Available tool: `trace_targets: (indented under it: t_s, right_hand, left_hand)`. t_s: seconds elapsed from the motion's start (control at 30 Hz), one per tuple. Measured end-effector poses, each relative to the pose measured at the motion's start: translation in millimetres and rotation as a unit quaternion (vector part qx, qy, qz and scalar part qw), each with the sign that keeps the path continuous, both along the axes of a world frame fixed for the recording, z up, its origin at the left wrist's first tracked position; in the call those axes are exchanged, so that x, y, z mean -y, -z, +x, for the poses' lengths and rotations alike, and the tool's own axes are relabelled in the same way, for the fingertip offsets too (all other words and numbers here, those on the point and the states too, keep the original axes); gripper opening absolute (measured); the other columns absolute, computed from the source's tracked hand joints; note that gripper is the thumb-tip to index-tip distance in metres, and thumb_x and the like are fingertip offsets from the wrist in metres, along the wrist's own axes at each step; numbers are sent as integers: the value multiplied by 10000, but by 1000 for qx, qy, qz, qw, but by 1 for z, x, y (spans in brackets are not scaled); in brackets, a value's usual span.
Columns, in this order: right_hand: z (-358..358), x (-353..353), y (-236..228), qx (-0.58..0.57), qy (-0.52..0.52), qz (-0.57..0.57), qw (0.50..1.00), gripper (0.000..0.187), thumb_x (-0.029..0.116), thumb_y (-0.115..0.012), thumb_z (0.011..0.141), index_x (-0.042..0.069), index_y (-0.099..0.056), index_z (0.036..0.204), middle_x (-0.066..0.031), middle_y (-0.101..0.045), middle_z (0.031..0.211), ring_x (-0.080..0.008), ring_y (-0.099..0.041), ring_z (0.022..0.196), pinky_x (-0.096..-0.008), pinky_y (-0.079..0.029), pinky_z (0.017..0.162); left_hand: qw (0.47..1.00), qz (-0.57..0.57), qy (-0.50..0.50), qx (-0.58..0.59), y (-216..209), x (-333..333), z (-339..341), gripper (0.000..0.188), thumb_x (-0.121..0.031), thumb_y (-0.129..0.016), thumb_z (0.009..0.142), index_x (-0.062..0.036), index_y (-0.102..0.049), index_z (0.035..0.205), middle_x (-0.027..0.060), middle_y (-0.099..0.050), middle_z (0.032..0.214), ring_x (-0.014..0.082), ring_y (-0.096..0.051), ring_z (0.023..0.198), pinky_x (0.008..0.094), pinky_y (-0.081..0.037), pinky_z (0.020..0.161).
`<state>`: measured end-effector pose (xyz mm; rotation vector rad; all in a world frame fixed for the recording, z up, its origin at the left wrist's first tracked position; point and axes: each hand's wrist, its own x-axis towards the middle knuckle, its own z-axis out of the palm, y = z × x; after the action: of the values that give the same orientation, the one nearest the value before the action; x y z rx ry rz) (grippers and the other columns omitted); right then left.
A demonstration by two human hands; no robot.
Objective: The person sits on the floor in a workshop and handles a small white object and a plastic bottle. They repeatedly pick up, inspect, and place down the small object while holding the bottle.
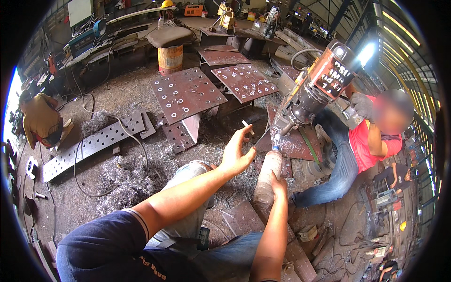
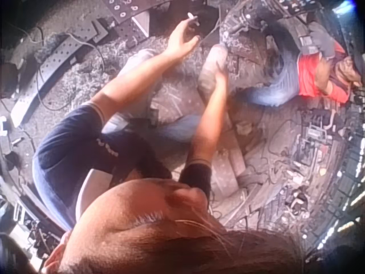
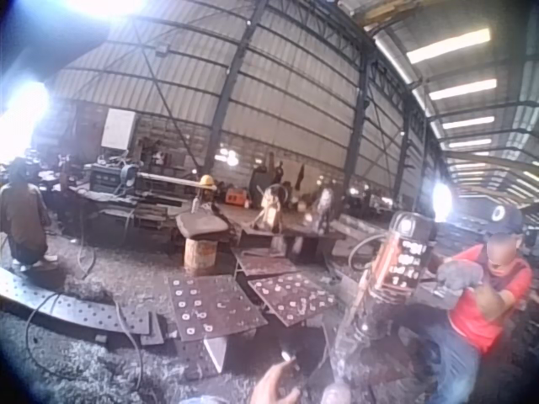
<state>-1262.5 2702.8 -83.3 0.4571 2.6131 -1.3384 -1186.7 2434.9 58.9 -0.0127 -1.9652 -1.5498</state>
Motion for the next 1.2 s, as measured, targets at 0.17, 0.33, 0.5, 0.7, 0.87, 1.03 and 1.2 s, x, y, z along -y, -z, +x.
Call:
trace_targets:
  t_s: [0.17, 0.33, 0.5, 0.7, 0.87, 1.03, 1.2]
  right_hand:
    - [1, 9, -12, -5, -3, -8, 1000, 807, 527, -781, 872, -149, -628, 1285, -274, -693, 1238, -315, -679, 1141, -420, -522, 964]
    - [2, 16, -20, -1, -2, -15, 1000, 838, 531, -783, 868, -156, -600, 1312, -290, -677, 1264, -335, -675, 1157, -422, -520, 976]
    - [-6, 3, -10, 6, 8, 3, 1000, 828, 551, -771, 864, -149, -625, 1281, -288, -688, 1244, -344, -671, 1172, -429, -513, 986]
    - [-7, 4, -6, 0, -2, -14, 1000, 815, 522, -788, 871, -157, -619, 1289, -269, -690, 1245, -314, -673, 1140, -420, -515, 975]
    - [-3, 15, -11, 3, -8, -5, 1000, 820, 548, -773, 874, -149, -630, 1283, -265, -695, 1238, -311, -674, 1136, -420, -513, 977]
    - [-8, 3, -6, -17, 6, -10, 1000, 827, 589, -740, 884, -127, -642, 1285, -258, -698, 1243, -325, -671, 1156, -417, -499, 998]
    - [6, 24, -29, -59, 5, -35, 998, 774, 559, -717, 913, -93, -627, 1319, -277, -669, 1300, -369, -635, 1239, -426, -466, 1047]
  left_hand:
    - [1000, 2, 11, 24, -2, 3, -3, 751, -53, -714, 825, -116, -452, 1526, 109, -587, 1428, 237, -642, 1144, 405, -500, 1043]
    - [1000, -9, -5, -7, -1, 5, -7, 719, -105, -701, 807, -77, -472, 1488, 155, -611, 1326, 287, -644, 1057, 397, -524, 978]
    - [1000, -3, 4, -12, -5, 1, -8, 718, -104, -700, 805, -71, -472, 1485, 154, -613, 1319, 285, -643, 1049, 398, -523, 979]
    - [1000, -4, -2, -11, -3, 2, -9, 717, -97, -696, 801, -66, -475, 1482, 152, -616, 1302, 279, -641, 1052, 390, -523, 979]
    - [1000, -6, -6, -1, 0, 7, -8, 711, -108, -694, 809, -74, -474, 1485, 153, -609, 1319, 279, -650, 1053, 394, -530, 973]
    - [1000, -1, 3, -7, -4, 1, -9, 710, -115, -693, 816, -81, -471, 1489, 154, -604, 1329, 281, -655, 1051, 399, -534, 967]
    - [1000, -8, -6, -6, -1, 8, -8, 712, -110, -695, 813, -77, -471, 1488, 153, -610, 1318, 283, -651, 1043, 401, -533, 967]
